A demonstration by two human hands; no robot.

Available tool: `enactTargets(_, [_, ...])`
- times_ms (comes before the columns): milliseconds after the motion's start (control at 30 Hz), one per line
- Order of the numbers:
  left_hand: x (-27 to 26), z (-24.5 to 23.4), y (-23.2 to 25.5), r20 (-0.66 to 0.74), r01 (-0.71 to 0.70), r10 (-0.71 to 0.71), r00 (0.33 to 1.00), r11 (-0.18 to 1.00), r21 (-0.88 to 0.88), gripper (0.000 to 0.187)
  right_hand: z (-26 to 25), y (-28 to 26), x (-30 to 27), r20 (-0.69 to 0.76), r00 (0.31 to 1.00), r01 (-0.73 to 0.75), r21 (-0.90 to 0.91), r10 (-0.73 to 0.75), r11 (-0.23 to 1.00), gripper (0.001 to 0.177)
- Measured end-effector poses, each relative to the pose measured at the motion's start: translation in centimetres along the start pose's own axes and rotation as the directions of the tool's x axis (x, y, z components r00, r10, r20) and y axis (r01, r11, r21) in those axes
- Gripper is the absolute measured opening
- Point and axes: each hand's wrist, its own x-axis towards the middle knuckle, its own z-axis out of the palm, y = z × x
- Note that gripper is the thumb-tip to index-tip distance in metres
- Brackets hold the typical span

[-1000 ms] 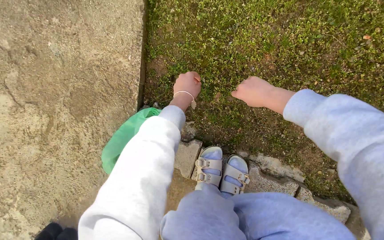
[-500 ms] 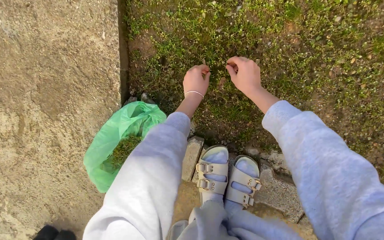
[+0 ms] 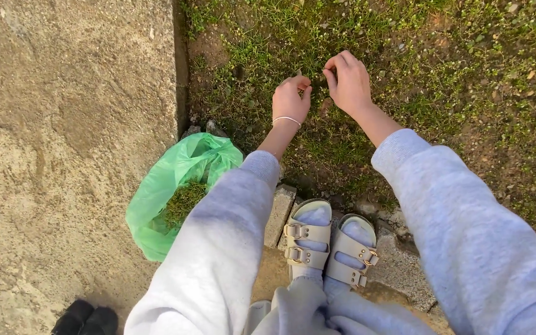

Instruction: Picking small green plants from the ground and placing them into a green plastic bag.

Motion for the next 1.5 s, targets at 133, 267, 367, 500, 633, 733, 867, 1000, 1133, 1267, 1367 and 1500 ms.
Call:
enactTargets(133, [0.1, 0.3, -0.9, -0.034, -0.014, 0.012, 0.999, 0.999, -0.051, 0.012, -0.3, 0.3, -0.7, 0.064, 0.991, -0.13, 0.264, 0.117, 0.956, 0.003])
enactTargets(267, [0.3, 0.6, -0.9, -0.085, -0.038, 0.032, 0.996, 0.997, -0.074, 0.012, -2.0, -2.4, -0.1, 0.052, 0.994, -0.108, 0.385, 0.095, 0.917, 0.005])
enactTargets(367, [0.1, 0.2, 0.4, -0.164, -0.083, 0.052, 0.985, 0.978, -0.191, 0.014, -2.9, -4.9, -0.2, 0.067, 0.996, -0.089, 0.488, 0.064, 0.868, 0.003])
enactTargets(500, [0.5, 0.8, 0.7, 0.071, 0.253, -0.292, 0.954, 0.651, -0.715, 0.021, -3.2, -6.2, -0.5, 0.071, 0.986, -0.167, 0.506, 0.152, 0.846, 0.008])
enactTargets(633, [1.2, 0.3, -0.1, 0.333, 0.433, -0.378, 0.864, 0.219, -0.874, 0.025, -3.2, -5.8, -0.4, 0.139, 0.973, -0.231, 0.569, 0.185, 0.789, 0.014])
enactTargets(733, [1.0, -1.7, 1.1, 0.386, 0.472, -0.442, 0.81, 0.101, -0.876, 0.027, -2.7, -4.7, -0.1, 0.067, 0.949, -0.289, 0.573, 0.307, 0.767, 0.003])
enactTargets(867, [1.0, -2.4, 0.4, 0.371, 0.486, -0.53, 0.762, 0.091, -0.869, 0.027, -1.5, -2.0, 0.0, -0.046, 0.999, -0.009, 0.292, 0.023, 0.956, 0.017])
enactTargets(1000, [1.0, -2.8, -0.7, 0.353, 0.486, -0.561, 0.749, 0.101, -0.868, 0.022, 0.4, -0.3, 0.8, 0.041, 0.982, 0.183, -0.005, -0.183, 0.983, 0.025])
enactTargets(1133, [0.7, -2.5, -1.4, 0.353, 0.491, -0.558, 0.751, 0.114, -0.863, 0.022, 1.3, 0.5, 1.2, 0.092, 0.959, 0.276, -0.093, -0.268, 0.957, 0.011])
enactTargets(1267, [0.7, -2.4, -1.3, 0.349, 0.494, -0.572, 0.742, 0.115, -0.862, 0.021, 1.1, 0.5, 1.0, 0.02, 0.958, 0.285, -0.114, -0.285, 0.952, 0.004])
enactTargets(1367, [0.8, -1.7, -1.4, 0.347, 0.498, -0.566, 0.748, 0.133, -0.857, 0.022, -0.9, -1.4, 0.4, 0.073, 0.981, 0.164, 0.164, -0.177, 0.973, 0.003])
enactTargets(1500, [0.8, -1.5, -0.6, 0.356, 0.509, -0.557, 0.751, 0.145, -0.848, 0.023, -2.4, -4.3, -0.5, 0.214, 0.972, -0.183, 0.434, 0.097, 0.882, 0.005])
